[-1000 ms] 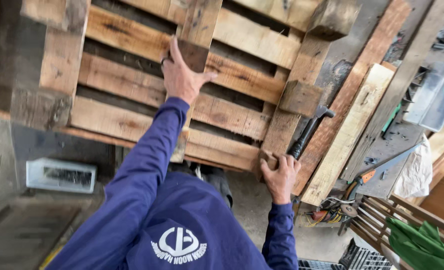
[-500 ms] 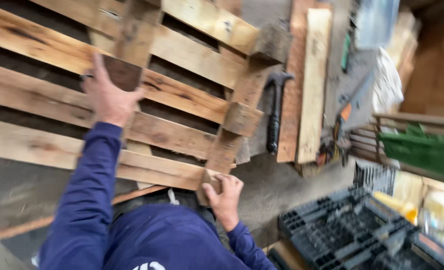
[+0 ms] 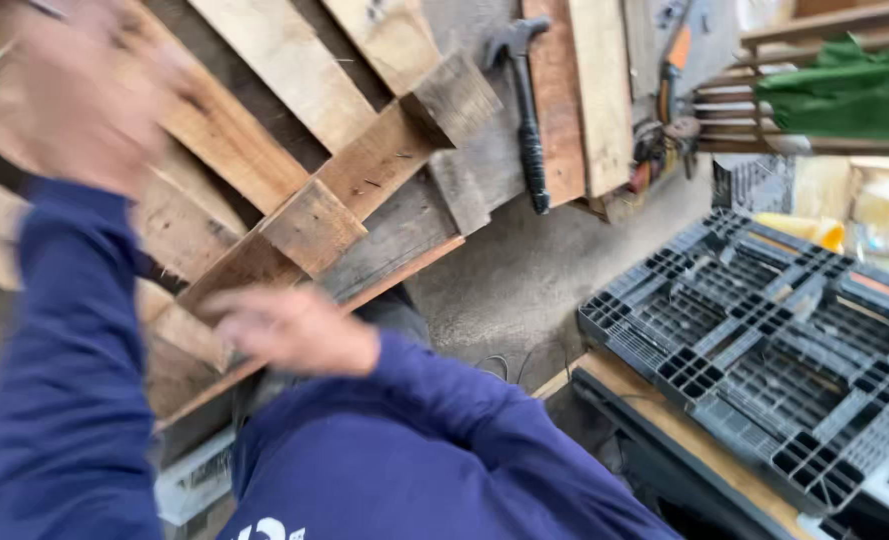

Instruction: The person hammers nails into a wooden pallet and then gathers and sorts various wooden planks and blocks in a workshop.

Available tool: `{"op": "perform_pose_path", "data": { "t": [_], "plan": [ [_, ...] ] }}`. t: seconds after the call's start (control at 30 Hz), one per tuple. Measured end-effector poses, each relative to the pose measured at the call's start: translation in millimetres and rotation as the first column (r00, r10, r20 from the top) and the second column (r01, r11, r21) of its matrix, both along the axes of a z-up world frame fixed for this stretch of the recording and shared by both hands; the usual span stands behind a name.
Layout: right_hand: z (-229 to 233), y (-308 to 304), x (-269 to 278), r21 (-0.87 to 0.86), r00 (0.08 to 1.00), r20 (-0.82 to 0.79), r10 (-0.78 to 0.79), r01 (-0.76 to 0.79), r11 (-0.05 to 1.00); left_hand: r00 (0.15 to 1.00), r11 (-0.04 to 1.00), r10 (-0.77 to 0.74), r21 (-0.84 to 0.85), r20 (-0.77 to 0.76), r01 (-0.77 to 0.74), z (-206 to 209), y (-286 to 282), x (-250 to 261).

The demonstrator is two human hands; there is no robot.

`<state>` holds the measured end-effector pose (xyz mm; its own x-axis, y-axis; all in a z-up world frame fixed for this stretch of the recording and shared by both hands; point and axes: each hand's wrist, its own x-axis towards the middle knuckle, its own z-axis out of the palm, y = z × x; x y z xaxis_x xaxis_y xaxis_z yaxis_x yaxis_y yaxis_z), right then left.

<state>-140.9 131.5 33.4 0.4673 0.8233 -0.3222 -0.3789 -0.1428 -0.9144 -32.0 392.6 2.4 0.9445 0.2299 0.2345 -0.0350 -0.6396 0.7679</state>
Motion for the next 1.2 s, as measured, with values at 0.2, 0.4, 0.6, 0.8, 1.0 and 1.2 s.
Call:
{"op": "perform_pose_path", "data": {
  "t": [0.2, 0.4, 0.6, 0.8, 1.0, 1.2],
  "plan": [
    [-23, -104, 182, -0.208, 0.214, 0.972, 0.096, 0.594, 0.777, 0.838, 0.979, -0.065, 0.128, -0.542, 0.159, 14, -162, -83],
    [-54, -125, 232, -0.492, 0.358, 0.865, 0.352, 0.464, 0.737, 0.836, 0.879, 0.159, 0.461, -0.524, 0.122, -24, -214, -83],
    [-52, -158, 227, -0.551, 0.4, 0.82, 0.408, 0.361, 0.753, 0.891, 0.883, 0.145, 0.462, -0.431, 0.08, -35, -218, -108],
    [-29, -206, 122, -0.569, 0.534, 0.79, 0.3, 0.458, 0.683, 0.874, 0.907, -0.078, 0.33, -0.479, 0.262, -4, -227, -161],
    [-23, -216, 127, -0.446, 0.469, 0.865, 0.18, 0.553, 0.704, 0.848, 0.886, -0.114, 0.334, -0.518, 0.323, 15, -237, -139],
    [-67, -327, 230, -0.285, 0.526, 0.842, -0.121, 0.623, 0.729, 0.754, 0.882, -0.099, 0.294, -0.65, 0.369, 13, -245, -106]
  ]
}}
